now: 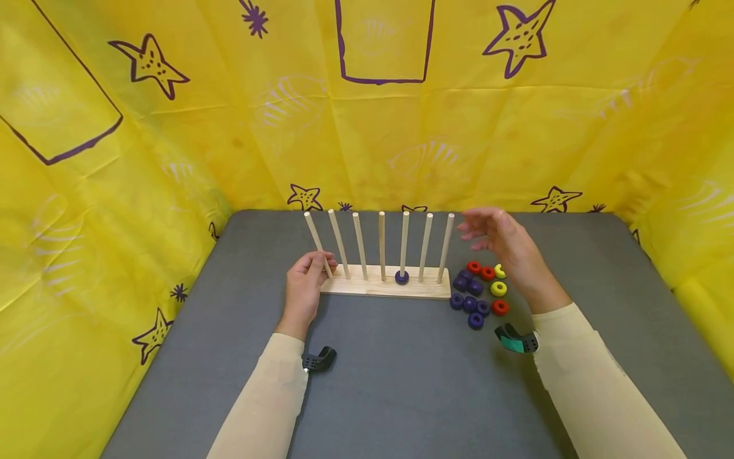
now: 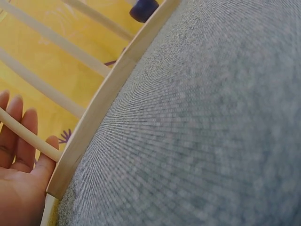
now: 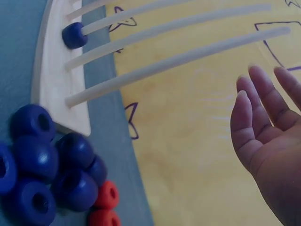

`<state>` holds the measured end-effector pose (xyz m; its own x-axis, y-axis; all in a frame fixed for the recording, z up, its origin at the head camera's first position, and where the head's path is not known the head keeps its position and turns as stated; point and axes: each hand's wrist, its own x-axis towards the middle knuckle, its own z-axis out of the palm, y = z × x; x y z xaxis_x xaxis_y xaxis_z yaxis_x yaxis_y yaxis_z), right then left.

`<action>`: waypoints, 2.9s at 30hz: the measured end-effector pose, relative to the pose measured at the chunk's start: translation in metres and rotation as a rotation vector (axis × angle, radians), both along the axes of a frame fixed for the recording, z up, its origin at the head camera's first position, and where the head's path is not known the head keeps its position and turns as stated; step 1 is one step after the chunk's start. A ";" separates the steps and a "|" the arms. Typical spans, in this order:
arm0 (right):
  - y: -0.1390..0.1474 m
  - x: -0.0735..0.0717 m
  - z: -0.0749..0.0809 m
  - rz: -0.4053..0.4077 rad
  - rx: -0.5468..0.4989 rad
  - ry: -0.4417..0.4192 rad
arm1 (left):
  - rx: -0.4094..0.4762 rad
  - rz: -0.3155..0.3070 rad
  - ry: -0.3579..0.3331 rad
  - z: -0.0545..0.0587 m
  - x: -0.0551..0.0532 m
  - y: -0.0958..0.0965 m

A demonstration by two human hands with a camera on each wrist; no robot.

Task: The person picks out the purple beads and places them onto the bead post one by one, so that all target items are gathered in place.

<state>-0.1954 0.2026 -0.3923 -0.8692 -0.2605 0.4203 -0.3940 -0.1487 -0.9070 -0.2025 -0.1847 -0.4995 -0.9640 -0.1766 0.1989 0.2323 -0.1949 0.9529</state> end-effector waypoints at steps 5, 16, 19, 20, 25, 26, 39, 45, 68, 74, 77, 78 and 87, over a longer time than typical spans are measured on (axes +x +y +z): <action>0.007 0.006 -0.009 -0.039 0.053 -0.026 | -0.014 -0.004 -0.005 0.000 0.000 -0.001; 0.025 0.019 -0.038 -0.111 0.214 -0.068 | -0.013 -0.025 -0.014 -0.003 -0.002 -0.002; 0.030 0.020 -0.045 -0.119 0.213 -0.064 | -0.015 -0.026 -0.010 -0.003 -0.002 -0.002; 0.032 0.021 -0.047 -0.120 0.210 -0.063 | -0.018 -0.025 -0.010 -0.003 -0.002 -0.002; 0.039 0.023 -0.055 -0.127 0.221 -0.079 | -0.040 -0.018 -0.020 -0.002 -0.001 -0.002; 0.040 0.024 -0.056 -0.133 0.237 -0.084 | -0.045 -0.017 -0.023 -0.002 -0.001 -0.002; 0.039 0.029 -0.077 -0.214 0.352 -0.140 | -0.041 -0.018 -0.010 -0.002 -0.002 -0.001; 0.037 0.031 -0.084 -0.232 0.381 -0.161 | -0.028 -0.022 -0.007 -0.003 -0.002 -0.001; 0.036 0.026 -0.109 -0.339 0.650 -0.024 | -0.032 -0.020 -0.013 -0.002 -0.001 -0.001; 0.033 0.025 -0.107 -0.343 0.733 -0.009 | -0.016 -0.021 -0.007 -0.002 -0.002 -0.002; 0.032 0.025 -0.106 -0.343 0.753 -0.001 | -0.017 -0.022 -0.007 -0.003 -0.002 -0.002; 0.032 0.025 -0.106 -0.342 0.757 0.002 | -0.016 -0.022 -0.006 -0.004 -0.003 -0.003; 0.029 0.026 -0.104 -0.349 0.806 0.031 | -0.035 -0.020 0.000 -0.004 -0.003 -0.003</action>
